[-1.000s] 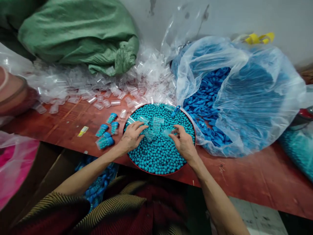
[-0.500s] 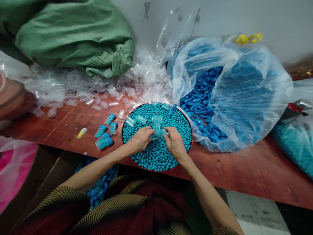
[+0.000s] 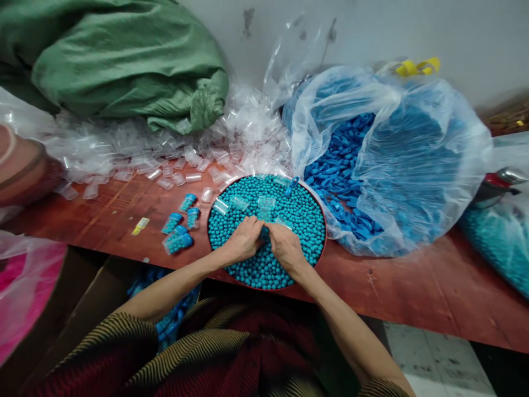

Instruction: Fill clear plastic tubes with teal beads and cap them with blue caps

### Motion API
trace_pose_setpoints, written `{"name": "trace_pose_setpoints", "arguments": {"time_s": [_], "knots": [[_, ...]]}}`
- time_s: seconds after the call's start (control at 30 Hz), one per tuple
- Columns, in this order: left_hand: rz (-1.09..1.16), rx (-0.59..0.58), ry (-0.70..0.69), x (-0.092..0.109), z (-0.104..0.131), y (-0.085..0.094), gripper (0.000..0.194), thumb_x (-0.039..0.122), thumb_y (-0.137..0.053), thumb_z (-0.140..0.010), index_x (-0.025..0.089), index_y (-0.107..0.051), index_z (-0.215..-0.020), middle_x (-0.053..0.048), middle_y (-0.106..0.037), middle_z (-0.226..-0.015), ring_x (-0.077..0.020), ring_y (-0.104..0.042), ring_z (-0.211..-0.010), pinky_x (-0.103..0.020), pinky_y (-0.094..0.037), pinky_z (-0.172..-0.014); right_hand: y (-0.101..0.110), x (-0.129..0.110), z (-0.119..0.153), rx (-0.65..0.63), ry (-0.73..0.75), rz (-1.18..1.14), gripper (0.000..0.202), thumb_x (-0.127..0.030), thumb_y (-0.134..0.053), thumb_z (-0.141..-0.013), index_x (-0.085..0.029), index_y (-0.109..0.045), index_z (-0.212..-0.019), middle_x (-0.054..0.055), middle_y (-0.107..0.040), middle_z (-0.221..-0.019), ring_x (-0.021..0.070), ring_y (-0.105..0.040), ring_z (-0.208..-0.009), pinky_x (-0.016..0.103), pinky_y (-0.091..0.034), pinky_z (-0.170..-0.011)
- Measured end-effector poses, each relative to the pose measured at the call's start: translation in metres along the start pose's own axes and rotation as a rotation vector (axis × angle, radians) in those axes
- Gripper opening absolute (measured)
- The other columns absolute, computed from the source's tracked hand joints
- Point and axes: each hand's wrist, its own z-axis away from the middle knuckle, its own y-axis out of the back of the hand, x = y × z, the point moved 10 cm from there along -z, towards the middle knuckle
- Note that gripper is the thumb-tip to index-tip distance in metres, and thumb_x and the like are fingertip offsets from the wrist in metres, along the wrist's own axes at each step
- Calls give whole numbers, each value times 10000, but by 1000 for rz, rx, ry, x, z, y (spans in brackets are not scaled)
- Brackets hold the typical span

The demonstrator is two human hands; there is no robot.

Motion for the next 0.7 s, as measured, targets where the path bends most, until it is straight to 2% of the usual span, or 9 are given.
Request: {"name": "trace_pose_setpoints", "arguments": {"time_s": [0.07,0.13,0.23,0.33,0.43,0.53,0.63,0.7], "knots": [[5,-1,23,-3,3,3,196,209,-507,-811,153,-503,-998,-98,-515,-1018,-246,-475,-959,-404,-458,-848,6,-1,-7,-17,14,72,368,-126,-346,-905,-188,-577,-1184,85,-668,-1079,198,-609,-958,323,-484,-823],[18,20,27,-7,8,8,229,219,-537,-799,155,-490,-1014,-96,-517,-1034,-250,-477,-988,-415,-461,-873,4,-6,-17,-84,66,207,382,-129,-368,-898,-192,-548,-1230,105,-616,-1191,224,-583,-993,349,-466,-832],[62,54,11,-12,12,13,284,182,-567,-771,157,-466,-1034,-118,-497,-1163,-271,-459,-1128,-442,-448,-942,-12,-12,-34,-239,132,372,402,-205,-484,-873,-177,-507,-1273,151,-523,-1305,270,-560,-994,374,-456,-789],[110,81,-12,-18,13,14,316,131,-587,-740,161,-445,-1021,-160,-384,-1355,-322,-325,-1323,-517,-377,-1037,-26,-10,-46,-295,108,383,368,-228,-493,-876,-153,-527,-1235,176,-552,-1238,272,-559,-984,358,-451,-774],[166,117,-62,-21,11,15,309,119,-594,-734,143,-437,-999,-219,-264,-1447,-366,-209,-1391,-566,-331,-1068,-23,-5,-49,-198,78,260,330,-215,-450,-895,-164,-550,-1206,159,-585,-1165,258,-557,-993,359,-444,-818],[226,179,-106,-20,9,19,321,133,-603,-735,145,-431,-1006,-233,-213,-1478,-361,-195,-1400,-560,-342,-1070,-10,0,-43,-66,71,-1,313,-239,-475,-885,-192,-579,-1177,123,-593,-1108,239,-557,-973,366,-460,-829],[264,164,-129,-19,6,17,342,138,-604,-731,139,-430,-1025,-242,-250,-1462,-354,-237,-1388,-546,-350,-1068,-6,8,-34,-36,23,-258,293,-222,-473,-878,-195,-602,-1140,83,-634,-963,202,-592,-866,346,-490,-787],[287,111,-136,-17,3,11,368,144,-601,-727,125,-430,-1052,-252,-335,-1409,-349,-321,-1349,-534,-365,-1054,-9,13,-30,-49,-15,-306,297,-199,-467,-870,-189,-607,-1132,75,-658,-938,195,-609,-849,347,-493,-793]]}}
